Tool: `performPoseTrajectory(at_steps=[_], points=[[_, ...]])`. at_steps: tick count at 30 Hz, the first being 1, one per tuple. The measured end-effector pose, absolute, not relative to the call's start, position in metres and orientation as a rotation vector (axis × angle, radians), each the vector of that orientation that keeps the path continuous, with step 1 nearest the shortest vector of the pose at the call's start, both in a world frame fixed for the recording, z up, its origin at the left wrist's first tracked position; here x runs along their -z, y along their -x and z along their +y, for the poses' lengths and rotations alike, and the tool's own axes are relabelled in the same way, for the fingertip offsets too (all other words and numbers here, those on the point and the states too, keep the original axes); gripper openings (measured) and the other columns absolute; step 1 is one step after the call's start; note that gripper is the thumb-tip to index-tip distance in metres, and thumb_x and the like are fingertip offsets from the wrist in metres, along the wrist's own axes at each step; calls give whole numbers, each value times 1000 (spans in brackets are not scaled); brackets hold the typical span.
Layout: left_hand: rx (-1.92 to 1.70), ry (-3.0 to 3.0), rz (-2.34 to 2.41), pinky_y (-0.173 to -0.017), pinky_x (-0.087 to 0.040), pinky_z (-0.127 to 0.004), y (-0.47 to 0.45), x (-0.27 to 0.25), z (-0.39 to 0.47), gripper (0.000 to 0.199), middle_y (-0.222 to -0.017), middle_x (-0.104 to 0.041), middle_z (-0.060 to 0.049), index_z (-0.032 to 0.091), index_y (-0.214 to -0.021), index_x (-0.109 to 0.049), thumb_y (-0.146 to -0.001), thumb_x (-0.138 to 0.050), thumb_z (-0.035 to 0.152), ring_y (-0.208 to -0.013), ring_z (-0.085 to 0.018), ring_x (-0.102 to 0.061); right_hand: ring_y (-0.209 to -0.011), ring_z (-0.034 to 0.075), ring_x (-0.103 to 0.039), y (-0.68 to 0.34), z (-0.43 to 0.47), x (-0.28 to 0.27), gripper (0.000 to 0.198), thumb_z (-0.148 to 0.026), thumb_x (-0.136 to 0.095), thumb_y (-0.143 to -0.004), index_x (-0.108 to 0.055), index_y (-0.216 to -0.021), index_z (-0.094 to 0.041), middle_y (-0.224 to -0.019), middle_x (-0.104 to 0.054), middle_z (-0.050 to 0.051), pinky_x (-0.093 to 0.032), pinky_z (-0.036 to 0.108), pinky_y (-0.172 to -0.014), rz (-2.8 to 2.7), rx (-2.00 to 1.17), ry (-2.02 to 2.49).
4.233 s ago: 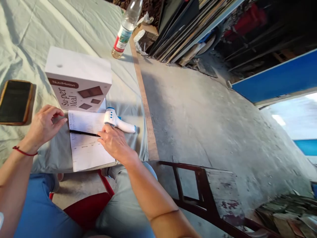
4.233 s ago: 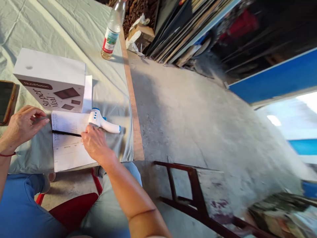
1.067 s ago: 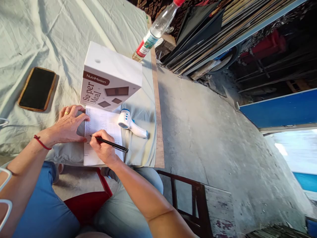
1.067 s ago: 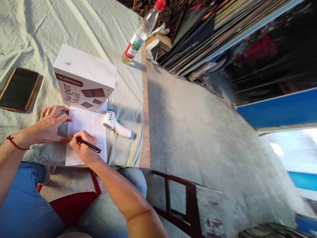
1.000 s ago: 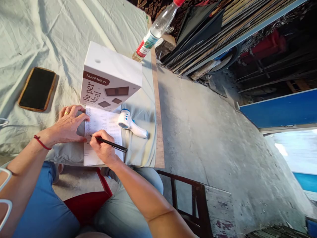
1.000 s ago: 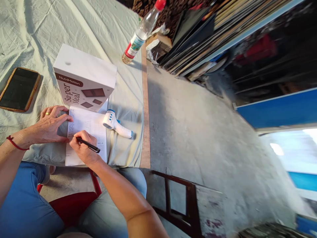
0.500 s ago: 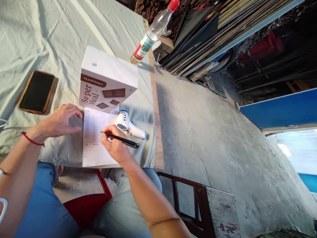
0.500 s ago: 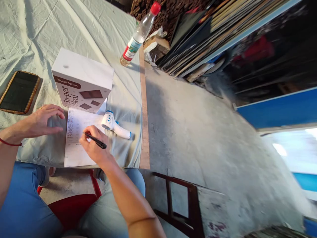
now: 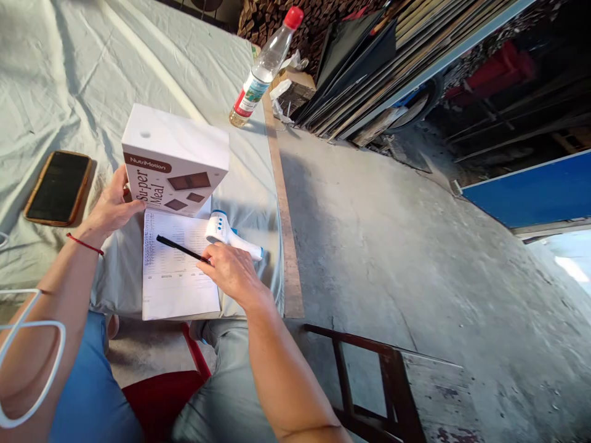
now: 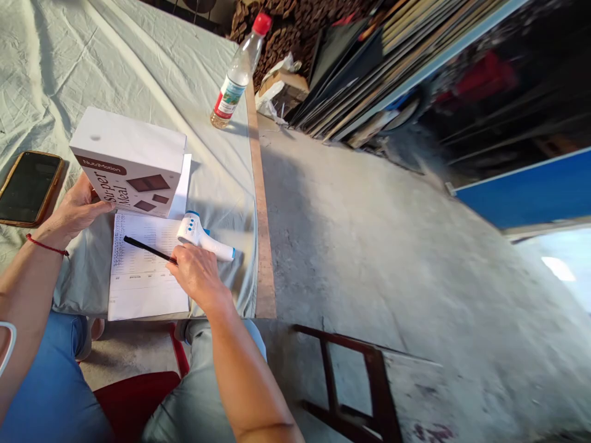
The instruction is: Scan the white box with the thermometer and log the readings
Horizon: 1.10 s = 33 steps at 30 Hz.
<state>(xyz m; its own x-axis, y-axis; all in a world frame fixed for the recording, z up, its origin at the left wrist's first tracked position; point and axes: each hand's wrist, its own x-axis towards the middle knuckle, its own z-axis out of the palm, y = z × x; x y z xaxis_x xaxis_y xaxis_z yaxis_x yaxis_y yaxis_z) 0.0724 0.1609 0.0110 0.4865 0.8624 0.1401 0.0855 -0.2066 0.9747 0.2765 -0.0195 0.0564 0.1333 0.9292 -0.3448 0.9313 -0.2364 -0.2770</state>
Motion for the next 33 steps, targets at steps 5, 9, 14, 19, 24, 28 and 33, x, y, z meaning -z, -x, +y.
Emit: performPoseTrajectory(at_steps=[5,9,14,19,24,28,33], points=[[-900,-1564,705,-99,-53,-54,-75,-4,163,67,-117,-69,-7,20,-125,-57,-70,-87,43,-115,-31,-63,-93,22,-67,-278,-21,-49,9,-21,-71,-92,-74,-100,-21,-95,-71,4,-44,32,-81,2021,697,-2440],[-1024,-1542,721,-92,-58,-47,-76,-1,160,78,-120,-67,-11,22,-128,-56,-65,-93,47,-119,-32,-63,-103,24,-66,-294,-28,-50,25,-24,-72,-87,-72,-112,-23,-107,-69,7,-49,34,-86,2030,457,-2704],[-1106,-1490,911,-84,-59,-42,-75,4,157,74,-111,-70,-11,21,-128,-57,-72,-86,59,-104,-28,-68,-122,35,-58,-322,-20,-37,61,-23,-75,-78,-60,-137,-19,-129,-62,15,-49,44,-97,1733,361,-2749],[-1066,-1463,901,-85,-58,-44,-72,0,154,71,-100,-73,-9,19,-127,-61,-75,-82,63,-97,-28,-71,-110,30,-63,-327,-7,-30,43,-26,-67,-78,-67,-121,-19,-116,-67,11,-50,39,-92,1732,661,-2884],[-1014,-1505,873,-91,-59,-46,-69,-12,148,65,-116,-74,-11,21,-127,-65,-75,-84,57,-112,-33,-68,-87,22,-64,-306,-4,-34,41,-50,-66,-75,-68,-104,-21,-96,-70,5,-51,33,-77,2204,1511,-3077],[-997,-1541,855,-93,-59,-45,-68,-18,144,61,-120,-74,-10,22,-126,-65,-78,-81,56,-116,-33,-68,-63,15,-54,-278,8,-27,41,-61,-65,-78,-62,-77,-20,-69,-61,2,-43,28,-60,2248,2313,-2936],[-1015,-1511,771,-90,-60,-40,-73,-18,135,56,-115,-75,-11,20,-118,-65,-80,-79,58,-106,-30,-71,-56,13,-51,-259,12,-13,42,-59,-74,-68,-59,-72,-19,-63,-58,0,-41,26,-54,1889,2592,-2991]])
